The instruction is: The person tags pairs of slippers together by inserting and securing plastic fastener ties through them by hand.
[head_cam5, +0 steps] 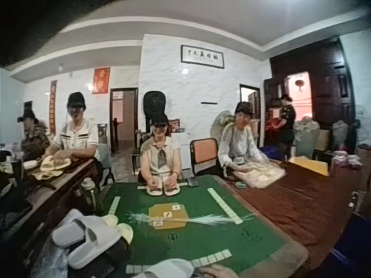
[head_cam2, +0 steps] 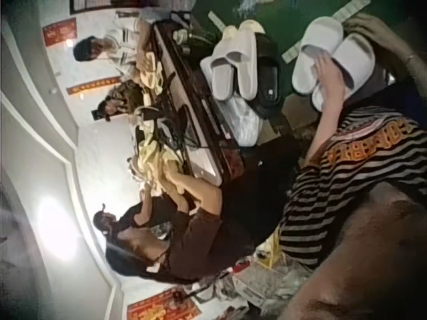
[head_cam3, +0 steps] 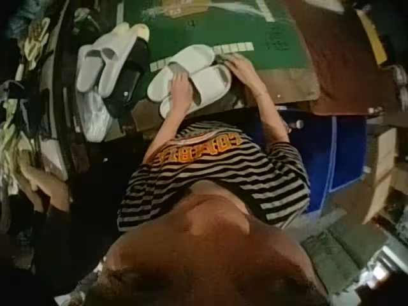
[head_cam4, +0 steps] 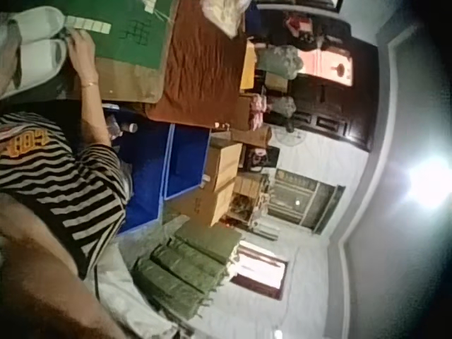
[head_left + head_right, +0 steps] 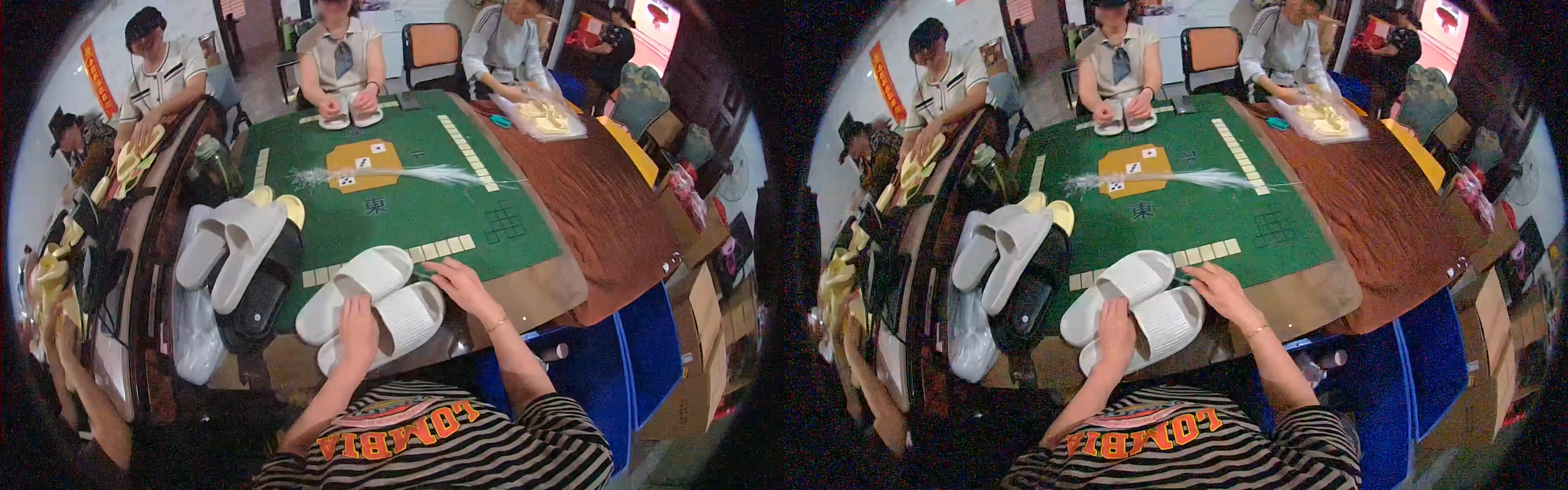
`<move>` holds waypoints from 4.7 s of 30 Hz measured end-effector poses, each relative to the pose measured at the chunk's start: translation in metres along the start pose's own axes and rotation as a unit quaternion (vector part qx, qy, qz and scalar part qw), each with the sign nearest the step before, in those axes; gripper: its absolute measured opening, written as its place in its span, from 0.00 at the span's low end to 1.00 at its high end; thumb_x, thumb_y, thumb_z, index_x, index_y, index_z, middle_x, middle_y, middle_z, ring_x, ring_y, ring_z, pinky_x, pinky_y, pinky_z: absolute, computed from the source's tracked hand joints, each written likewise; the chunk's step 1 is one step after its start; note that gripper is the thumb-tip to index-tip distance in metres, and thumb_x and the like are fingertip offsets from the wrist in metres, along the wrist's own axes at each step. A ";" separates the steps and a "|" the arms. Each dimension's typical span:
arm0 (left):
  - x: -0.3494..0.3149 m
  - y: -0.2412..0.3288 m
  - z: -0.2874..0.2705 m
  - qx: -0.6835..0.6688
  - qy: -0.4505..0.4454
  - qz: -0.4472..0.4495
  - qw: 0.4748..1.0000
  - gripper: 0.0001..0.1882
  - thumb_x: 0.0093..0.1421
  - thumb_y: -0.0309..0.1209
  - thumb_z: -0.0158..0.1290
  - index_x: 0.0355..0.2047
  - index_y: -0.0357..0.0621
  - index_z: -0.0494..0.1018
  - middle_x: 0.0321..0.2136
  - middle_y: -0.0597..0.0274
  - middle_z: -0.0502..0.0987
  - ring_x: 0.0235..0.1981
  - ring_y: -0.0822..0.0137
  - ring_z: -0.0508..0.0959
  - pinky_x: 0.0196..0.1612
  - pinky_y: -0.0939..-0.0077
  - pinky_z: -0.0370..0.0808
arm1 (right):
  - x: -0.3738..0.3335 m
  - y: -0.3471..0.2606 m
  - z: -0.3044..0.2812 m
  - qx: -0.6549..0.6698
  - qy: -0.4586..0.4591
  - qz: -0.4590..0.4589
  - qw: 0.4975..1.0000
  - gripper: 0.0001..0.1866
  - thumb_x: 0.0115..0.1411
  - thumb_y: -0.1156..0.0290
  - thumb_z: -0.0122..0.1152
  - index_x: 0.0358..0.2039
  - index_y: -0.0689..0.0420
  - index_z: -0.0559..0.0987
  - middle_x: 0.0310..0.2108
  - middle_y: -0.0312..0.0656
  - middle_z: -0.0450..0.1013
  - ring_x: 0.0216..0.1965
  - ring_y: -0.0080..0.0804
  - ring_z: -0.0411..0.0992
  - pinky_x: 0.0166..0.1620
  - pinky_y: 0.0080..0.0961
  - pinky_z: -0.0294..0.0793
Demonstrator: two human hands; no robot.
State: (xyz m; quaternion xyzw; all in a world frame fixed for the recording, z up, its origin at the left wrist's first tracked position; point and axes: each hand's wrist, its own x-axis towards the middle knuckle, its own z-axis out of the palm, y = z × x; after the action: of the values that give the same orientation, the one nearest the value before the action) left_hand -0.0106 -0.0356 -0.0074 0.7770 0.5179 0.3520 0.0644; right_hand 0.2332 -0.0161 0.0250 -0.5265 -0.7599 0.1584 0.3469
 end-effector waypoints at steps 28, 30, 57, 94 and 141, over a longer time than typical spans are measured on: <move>-0.032 0.008 -0.055 -0.481 -0.083 -0.309 0.816 0.09 0.63 0.24 0.49 0.42 0.33 0.73 0.30 0.59 0.78 0.30 0.72 0.78 0.35 0.80 0.77 | -0.033 -0.049 -0.024 0.074 0.052 0.097 0.991 0.06 0.57 0.70 0.60 0.35 0.55 0.79 0.30 0.44 0.77 0.29 0.38 0.76 0.31 0.28 0.73; -0.039 -0.006 -0.035 -0.527 -0.154 -0.290 0.784 0.11 0.64 0.27 0.48 0.42 0.34 0.74 0.31 0.58 0.78 0.30 0.72 0.79 0.34 0.79 0.77 | -0.031 -0.031 -0.046 0.043 0.089 0.126 0.987 0.06 0.57 0.73 0.59 0.35 0.57 0.79 0.30 0.45 0.77 0.29 0.38 0.76 0.32 0.28 0.73; -0.019 -0.008 -0.030 -0.411 -0.222 -0.314 0.826 0.07 0.62 0.28 0.48 0.35 0.35 0.72 0.19 0.60 0.76 0.16 0.75 0.77 0.16 0.82 0.71 | -0.034 -0.022 -0.016 0.084 -0.058 0.135 0.986 0.07 0.57 0.69 0.61 0.34 0.58 0.79 0.27 0.44 0.76 0.26 0.28 0.75 0.32 0.22 0.72; 0.035 -0.068 0.038 -0.120 -0.202 -0.034 0.971 0.17 0.50 0.21 0.44 0.42 0.35 0.71 0.43 0.43 0.73 0.49 0.44 0.70 0.54 0.57 0.66 | 0.048 0.003 0.069 0.386 -0.025 0.255 0.886 0.05 0.59 0.74 0.56 0.35 0.57 0.78 0.21 0.29 0.71 0.16 0.12 0.63 0.19 0.11 0.60; 0.025 -0.054 -0.021 -0.267 -0.257 -0.085 0.925 0.21 0.56 0.42 0.57 0.45 0.41 0.74 0.44 0.56 0.75 0.48 0.58 0.71 0.54 0.65 0.66 | 0.019 0.041 -0.018 0.159 0.048 0.213 0.963 0.05 0.59 0.72 0.56 0.32 0.59 0.79 0.19 0.33 0.71 0.17 0.15 0.65 0.19 0.13 0.61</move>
State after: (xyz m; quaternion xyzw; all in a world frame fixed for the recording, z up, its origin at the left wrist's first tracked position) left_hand -0.0589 0.0046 -0.0052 0.7478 0.4349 0.2584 0.4300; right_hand 0.2703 0.0147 0.0198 -0.6209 -0.5782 0.3220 0.4202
